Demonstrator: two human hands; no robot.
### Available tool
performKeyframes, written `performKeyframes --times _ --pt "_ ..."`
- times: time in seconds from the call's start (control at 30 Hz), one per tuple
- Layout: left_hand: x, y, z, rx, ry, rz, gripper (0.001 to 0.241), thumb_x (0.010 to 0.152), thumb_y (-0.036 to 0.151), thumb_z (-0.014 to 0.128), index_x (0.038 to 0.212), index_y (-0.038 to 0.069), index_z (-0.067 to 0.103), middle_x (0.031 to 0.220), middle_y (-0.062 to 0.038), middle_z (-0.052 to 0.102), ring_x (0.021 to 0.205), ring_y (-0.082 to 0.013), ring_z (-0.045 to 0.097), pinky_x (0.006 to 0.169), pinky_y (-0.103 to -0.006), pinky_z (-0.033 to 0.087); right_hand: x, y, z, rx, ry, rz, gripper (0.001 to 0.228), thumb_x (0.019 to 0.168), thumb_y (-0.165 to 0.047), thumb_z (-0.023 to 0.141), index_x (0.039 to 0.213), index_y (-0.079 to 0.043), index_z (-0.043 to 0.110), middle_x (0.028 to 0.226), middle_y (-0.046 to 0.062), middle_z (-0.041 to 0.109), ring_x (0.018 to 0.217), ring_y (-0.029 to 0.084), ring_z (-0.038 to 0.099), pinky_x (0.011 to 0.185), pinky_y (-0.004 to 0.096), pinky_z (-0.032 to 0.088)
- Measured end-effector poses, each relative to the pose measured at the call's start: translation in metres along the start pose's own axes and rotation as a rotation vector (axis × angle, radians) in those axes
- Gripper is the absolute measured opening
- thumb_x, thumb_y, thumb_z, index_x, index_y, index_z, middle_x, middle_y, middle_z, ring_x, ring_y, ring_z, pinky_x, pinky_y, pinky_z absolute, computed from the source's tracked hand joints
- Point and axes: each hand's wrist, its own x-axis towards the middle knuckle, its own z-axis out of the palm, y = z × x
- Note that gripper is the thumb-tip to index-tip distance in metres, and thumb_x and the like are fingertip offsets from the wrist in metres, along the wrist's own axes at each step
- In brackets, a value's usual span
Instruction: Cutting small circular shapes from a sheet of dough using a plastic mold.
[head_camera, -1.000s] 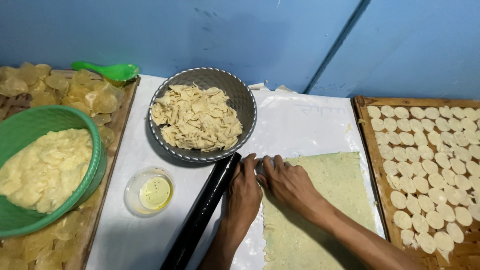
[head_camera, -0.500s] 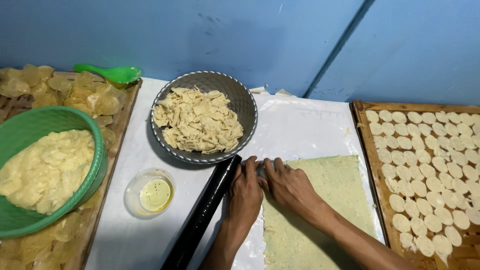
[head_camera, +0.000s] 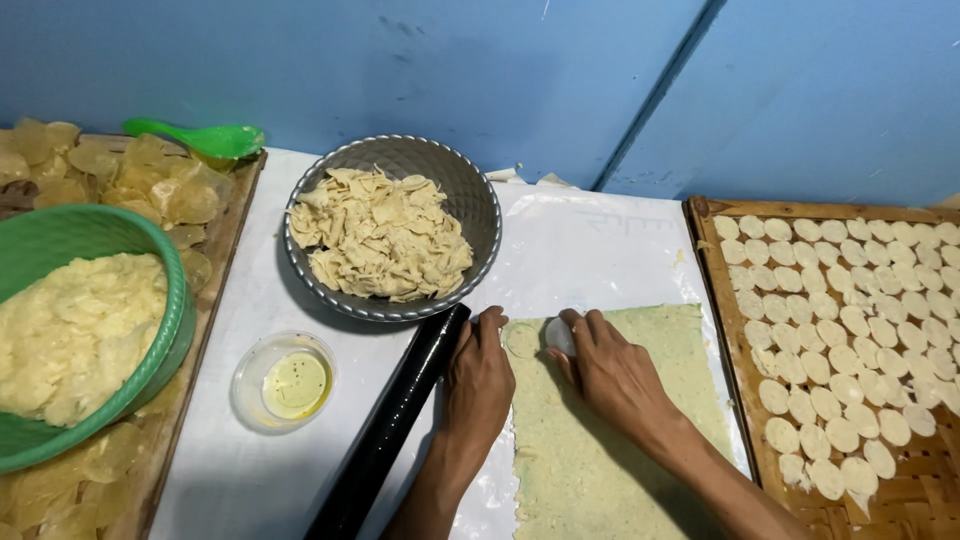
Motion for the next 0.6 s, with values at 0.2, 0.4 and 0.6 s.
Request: performKeyframes --times 0.2,0.4,0.6 --pt "-0.002 -0.002 0.005 -0.009 -0.006 0.026 0.027 0.095 -0.008 0.047 0.119 0.003 0.056 0.105 -0.015 0.072 0.091 -0.0334 0.064 0.073 -0.0394 0.050 0.010 -0.003 0.014 -0.157 0.109 -0.120 0.043 0.106 -0.046 0.040 0.120 -0.007 0.051 0.091 0.013 0.058 0.064 0.029 0.066 0.036 0.039 0.050" --pt "-0.003 -0.003 0.009 -0.029 -0.041 0.001 0.031 0.093 -0.008 0.051 0.122 0.004 0.056 0.103 -0.015 0.069 0.092 -0.0332 0.062 0.073 -0.0403 0.049 0.015 -0.003 0.010 -0.113 0.013 -0.125 0.033 0.108 -0.041 0.041 0.117 -0.010 0.049 0.084 0.013 0.059 0.041 0.022 0.054 0.035 0.039 0.049" --pt "-0.004 -0.002 0.008 -0.009 -0.053 -0.004 0.029 0.096 -0.004 0.050 0.123 0.004 0.056 0.104 -0.017 0.069 0.094 -0.0346 0.062 0.074 -0.0403 0.048 0.017 -0.001 0.017 -0.265 0.152 -0.165 0.035 0.109 -0.042 0.039 0.113 -0.009 0.049 0.077 0.011 0.056 0.039 0.019 0.050 0.030 0.034 0.039"
